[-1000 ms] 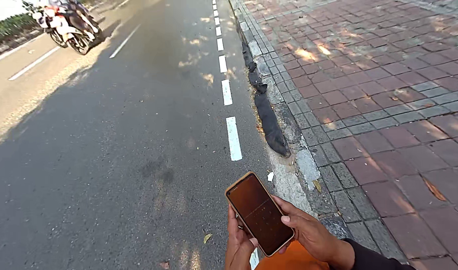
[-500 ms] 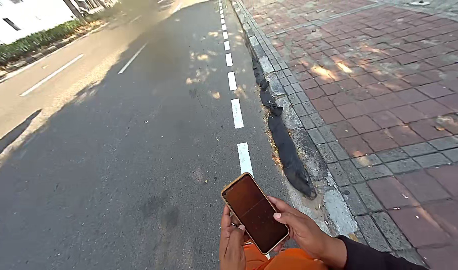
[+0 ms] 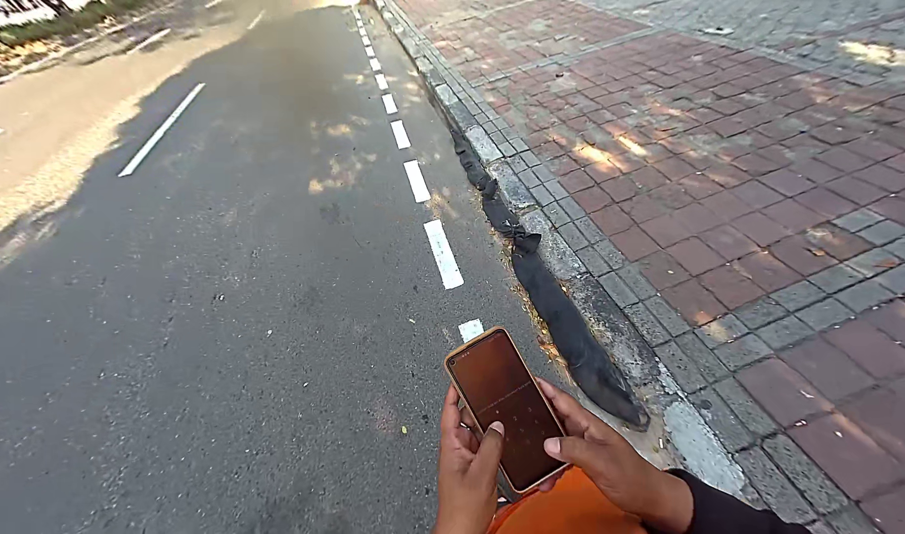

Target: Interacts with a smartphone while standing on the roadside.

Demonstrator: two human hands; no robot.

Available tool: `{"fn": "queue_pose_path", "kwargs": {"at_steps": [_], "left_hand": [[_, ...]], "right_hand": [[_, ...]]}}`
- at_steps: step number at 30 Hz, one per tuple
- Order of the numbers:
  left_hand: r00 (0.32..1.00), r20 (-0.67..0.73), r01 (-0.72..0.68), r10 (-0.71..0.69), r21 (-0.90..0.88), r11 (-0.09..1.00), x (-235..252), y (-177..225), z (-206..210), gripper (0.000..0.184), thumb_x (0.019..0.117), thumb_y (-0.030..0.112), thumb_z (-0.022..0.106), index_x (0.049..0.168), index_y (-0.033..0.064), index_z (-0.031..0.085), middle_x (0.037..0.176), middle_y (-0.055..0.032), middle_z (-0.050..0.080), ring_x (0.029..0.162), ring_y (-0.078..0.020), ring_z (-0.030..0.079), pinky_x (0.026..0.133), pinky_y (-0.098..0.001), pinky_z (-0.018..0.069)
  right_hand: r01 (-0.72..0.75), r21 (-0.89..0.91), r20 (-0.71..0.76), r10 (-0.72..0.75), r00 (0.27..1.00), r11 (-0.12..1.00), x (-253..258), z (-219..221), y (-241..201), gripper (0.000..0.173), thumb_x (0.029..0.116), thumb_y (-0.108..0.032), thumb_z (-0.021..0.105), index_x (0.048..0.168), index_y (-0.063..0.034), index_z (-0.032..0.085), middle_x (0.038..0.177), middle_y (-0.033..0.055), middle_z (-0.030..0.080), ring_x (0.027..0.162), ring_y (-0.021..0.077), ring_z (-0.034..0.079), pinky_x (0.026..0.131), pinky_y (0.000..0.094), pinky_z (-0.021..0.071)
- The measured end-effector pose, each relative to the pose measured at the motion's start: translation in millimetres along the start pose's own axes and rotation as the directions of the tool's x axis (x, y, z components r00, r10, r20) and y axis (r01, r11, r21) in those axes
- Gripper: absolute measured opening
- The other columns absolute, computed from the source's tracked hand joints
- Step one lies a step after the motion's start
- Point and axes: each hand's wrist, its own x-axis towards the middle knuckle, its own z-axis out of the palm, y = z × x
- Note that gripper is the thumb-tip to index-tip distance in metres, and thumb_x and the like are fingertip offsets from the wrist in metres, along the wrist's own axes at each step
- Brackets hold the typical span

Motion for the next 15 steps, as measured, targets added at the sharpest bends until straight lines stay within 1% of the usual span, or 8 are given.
{"fn": "queue_pose_path", "kwargs": {"at_steps": [2, 4, 5, 7, 8, 11, 13, 15], "left_hand": [[0.999, 0.053, -0.001, 0.002, -0.019, 1.000, 30, 0, -7, 0.077, 0.0853, -0.013, 0.048, 0.150, -0.0090, 0.005, 0.120, -0.0045, 0.066, 0.101, -0.0091, 0.072, 0.089, -0.0296, 0.0610], [0.987, 0.160, 0.007, -0.002, -0.033, 0.999, 62, -4, -16, 0.088, 0.0831, -0.011, 0.052, 0.151, -0.0077, -0.004, 0.129, -0.0042, 0.061, 0.108, -0.0095, 0.070, 0.093, -0.0313, 0.0599], [0.979, 0.204, 0.021, -0.012, -0.040, 0.999, 79, -6, -18, 0.095, 0.0811, -0.013, 0.054, 0.152, -0.0061, -0.009, 0.135, -0.0060, 0.058, 0.112, -0.0114, 0.069, 0.096, -0.0332, 0.0594], [0.976, 0.214, 0.051, -0.044, -0.029, 0.998, 115, -11, -14, 0.106, 0.0760, -0.020, 0.055, 0.154, -0.0025, -0.015, 0.139, -0.0092, 0.055, 0.115, -0.0147, 0.068, 0.096, -0.0361, 0.0597], [0.977, 0.206, 0.060, -0.056, -0.014, 0.998, 136, -13, -10, 0.108, 0.0753, -0.022, 0.054, 0.154, -0.0015, -0.016, 0.140, -0.0102, 0.054, 0.115, -0.0152, 0.068, 0.096, -0.0365, 0.0599], [0.971, 0.237, 0.033, -0.034, 0.006, 0.999, 203, -21, 3, 0.111, 0.0750, -0.021, 0.057, 0.153, -0.0022, -0.019, 0.140, -0.0113, 0.052, 0.115, -0.0164, 0.068, 0.096, -0.0377, 0.0602], [0.957, 0.289, 0.002, -0.006, 0.016, 1.000, 249, -22, 11, 0.115, 0.0725, -0.018, 0.061, 0.152, -0.0036, -0.022, 0.142, -0.0103, 0.050, 0.117, -0.0156, 0.067, 0.097, -0.0379, 0.0596], [0.959, 0.283, 0.007, -0.016, 0.034, 0.999, 287, -21, 25, 0.118, 0.0714, -0.019, 0.062, 0.152, -0.0022, -0.023, 0.144, -0.0106, 0.049, 0.119, -0.0162, 0.066, 0.098, -0.0386, 0.0592]], "right_hand": [[0.023, 0.061, -0.006, -0.023, 1.000, 0.998, 28, -9, -1, 0.069, 0.0992, -0.016, 0.047, 0.161, -0.0086, 0.017, 0.139, 0.0035, 0.061, 0.106, 0.0175, 0.072, 0.073, 0.0363, 0.0654], [0.015, 0.100, -0.007, -0.015, 1.000, 0.995, 58, -24, -4, 0.068, 0.1008, -0.024, 0.045, 0.161, -0.0089, 0.018, 0.139, 0.0038, 0.060, 0.104, 0.0178, 0.072, 0.072, 0.0360, 0.0651], [0.005, 0.113, -0.011, -0.004, 1.000, 0.994, 73, -33, -8, 0.067, 0.1009, -0.025, 0.044, 0.161, -0.0090, 0.019, 0.140, 0.0041, 0.060, 0.105, 0.0180, 0.072, 0.071, 0.0356, 0.0653], [-0.022, 0.106, -0.027, 0.025, 0.999, 0.994, 106, -52, -18, 0.065, 0.0991, -0.020, 0.042, 0.161, -0.0100, 0.022, 0.138, 0.0039, 0.061, 0.103, 0.0177, 0.073, 0.068, 0.0350, 0.0651], [-0.037, 0.086, -0.043, 0.041, 0.998, 0.996, 123, -62, -24, 0.065, 0.0985, -0.015, 0.041, 0.160, -0.0105, 0.023, 0.138, 0.0041, 0.061, 0.102, 0.0175, 0.073, 0.067, 0.0345, 0.0651], [-0.091, 0.026, -0.105, 0.093, 0.990, 0.996, 177, -98, -47, 0.064, 0.0995, -0.004, 0.043, 0.161, -0.0112, 0.025, 0.136, 0.0057, 0.064, 0.097, 0.0175, 0.075, 0.064, 0.0332, 0.0656], [-0.097, 0.027, -0.114, 0.100, 0.988, 0.995, 213, -122, -65, 0.064, 0.0994, -0.003, 0.043, 0.161, -0.0113, 0.026, 0.134, 0.0053, 0.064, 0.095, 0.0167, 0.075, 0.063, 0.0323, 0.0652], [-0.094, 0.035, -0.113, 0.097, 0.989, 0.995, 243, -145, -83, 0.065, 0.0980, -0.004, 0.043, 0.160, -0.0110, 0.026, 0.134, 0.0053, 0.065, 0.095, 0.0164, 0.075, 0.063, 0.0322, 0.0653]]}}
